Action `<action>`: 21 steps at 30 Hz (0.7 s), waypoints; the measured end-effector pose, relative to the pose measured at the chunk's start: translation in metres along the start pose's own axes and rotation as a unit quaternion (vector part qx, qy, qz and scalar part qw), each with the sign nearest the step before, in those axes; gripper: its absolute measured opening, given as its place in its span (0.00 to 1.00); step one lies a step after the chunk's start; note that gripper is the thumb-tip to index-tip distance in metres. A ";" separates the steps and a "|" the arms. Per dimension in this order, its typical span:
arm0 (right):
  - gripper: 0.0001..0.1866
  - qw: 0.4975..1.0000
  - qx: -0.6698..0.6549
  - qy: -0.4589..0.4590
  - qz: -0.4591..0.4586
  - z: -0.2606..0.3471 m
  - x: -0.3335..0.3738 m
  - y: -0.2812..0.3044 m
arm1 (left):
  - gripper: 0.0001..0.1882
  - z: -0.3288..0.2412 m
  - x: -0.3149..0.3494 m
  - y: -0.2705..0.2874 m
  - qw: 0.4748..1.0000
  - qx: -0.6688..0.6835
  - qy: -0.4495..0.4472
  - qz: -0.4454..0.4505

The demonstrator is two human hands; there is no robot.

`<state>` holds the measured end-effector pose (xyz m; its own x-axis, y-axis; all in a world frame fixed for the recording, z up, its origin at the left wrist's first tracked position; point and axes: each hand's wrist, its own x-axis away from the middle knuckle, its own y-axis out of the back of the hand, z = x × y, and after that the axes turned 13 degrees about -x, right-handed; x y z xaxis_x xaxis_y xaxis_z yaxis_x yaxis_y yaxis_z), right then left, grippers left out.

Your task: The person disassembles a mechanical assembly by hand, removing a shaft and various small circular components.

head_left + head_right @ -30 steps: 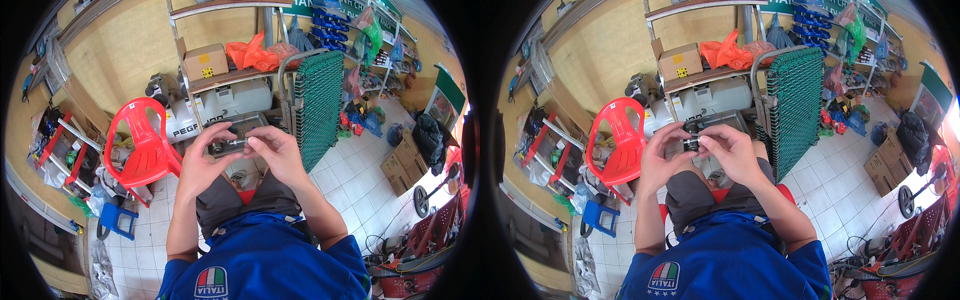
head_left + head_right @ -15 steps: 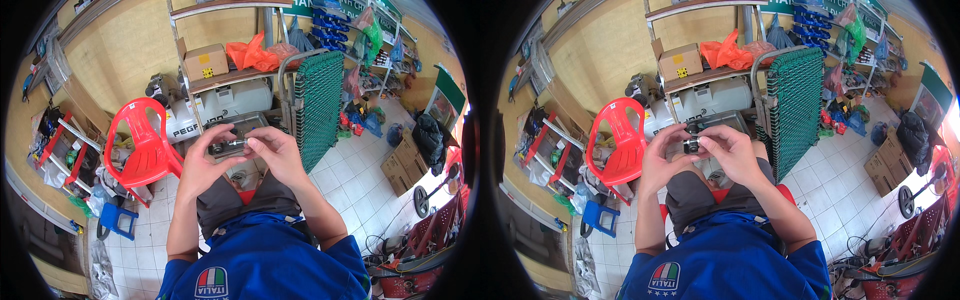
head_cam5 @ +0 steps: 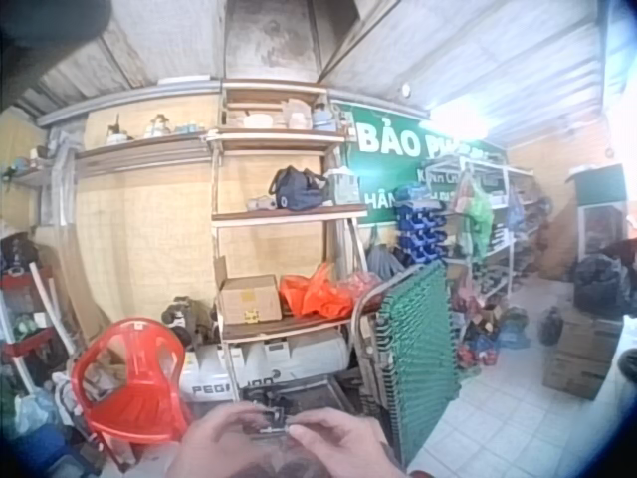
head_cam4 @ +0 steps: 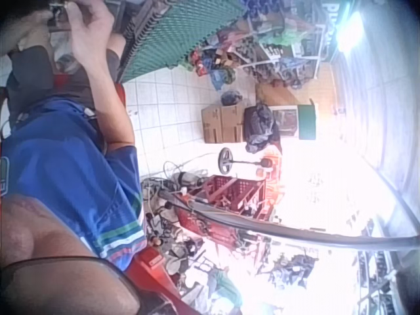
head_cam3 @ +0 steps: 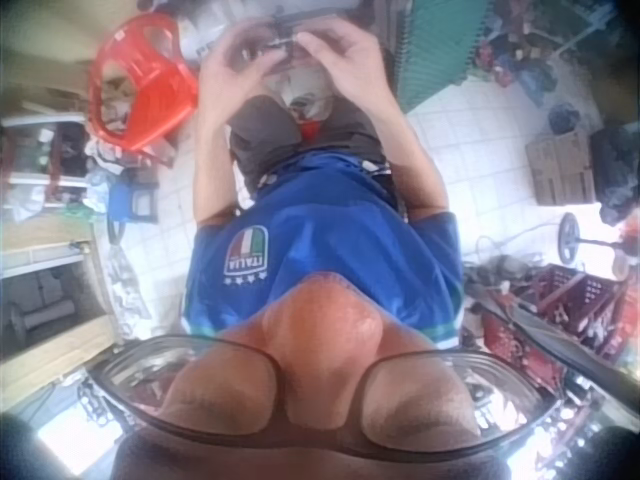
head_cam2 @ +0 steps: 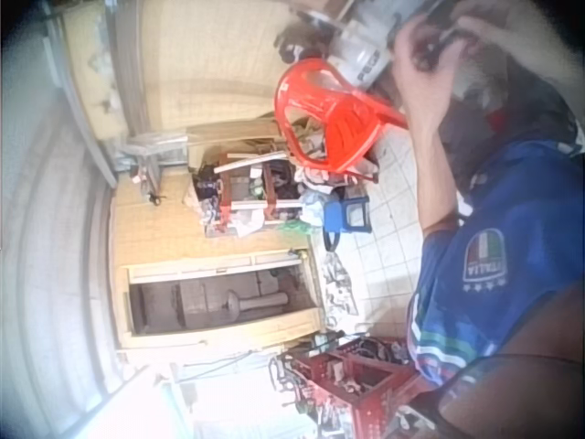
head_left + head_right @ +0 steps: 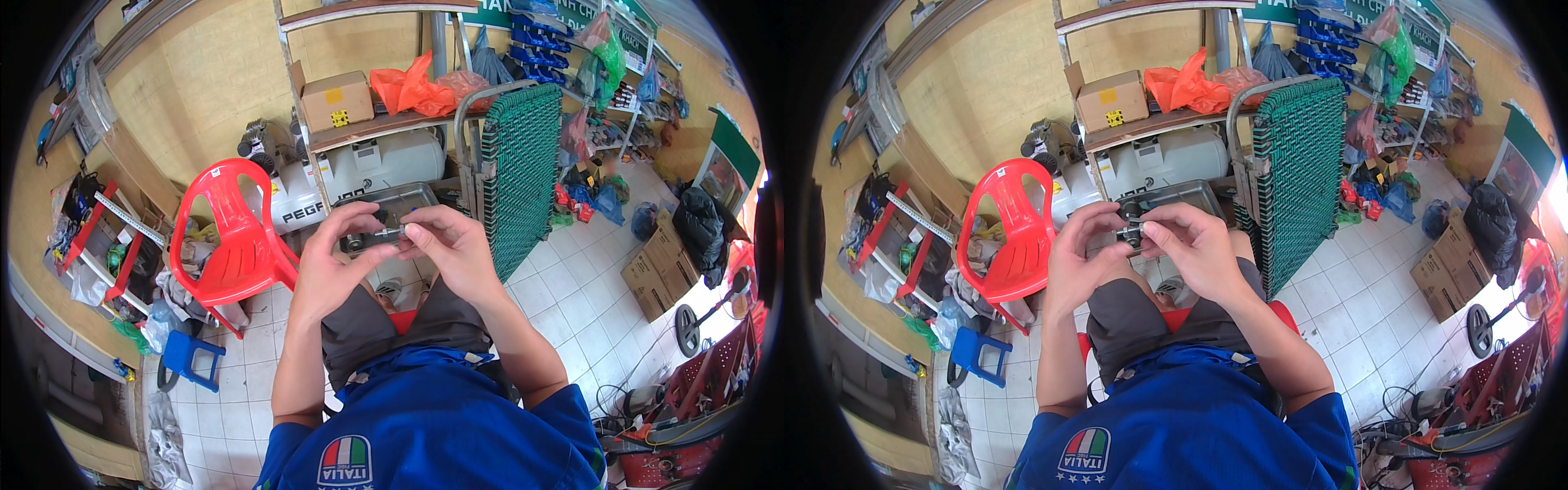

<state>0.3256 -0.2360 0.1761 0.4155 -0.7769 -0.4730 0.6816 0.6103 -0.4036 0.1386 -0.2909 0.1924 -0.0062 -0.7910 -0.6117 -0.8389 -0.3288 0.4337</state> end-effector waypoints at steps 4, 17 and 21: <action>0.10 1.000 -0.007 0.003 0.008 -0.002 -0.001 0.001 | 0.27 0.006 -0.001 0.000 0.998 0.022 0.059 0.025; 0.10 1.000 -0.008 0.004 0.008 0.000 -0.001 0.000 | 0.26 0.011 -0.003 0.001 1.000 0.006 0.011 0.005; 0.10 1.000 -0.005 0.007 0.002 0.001 0.000 -0.001 | 0.24 -0.006 -0.005 -0.006 0.999 0.003 -0.042 -0.032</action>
<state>0.3256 -0.2366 0.1774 0.4103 -0.7718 -0.4857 0.6739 0.6155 -0.4087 0.1474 -0.2883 0.1968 0.0033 -0.7226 -0.6912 -0.8419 -0.3751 0.3881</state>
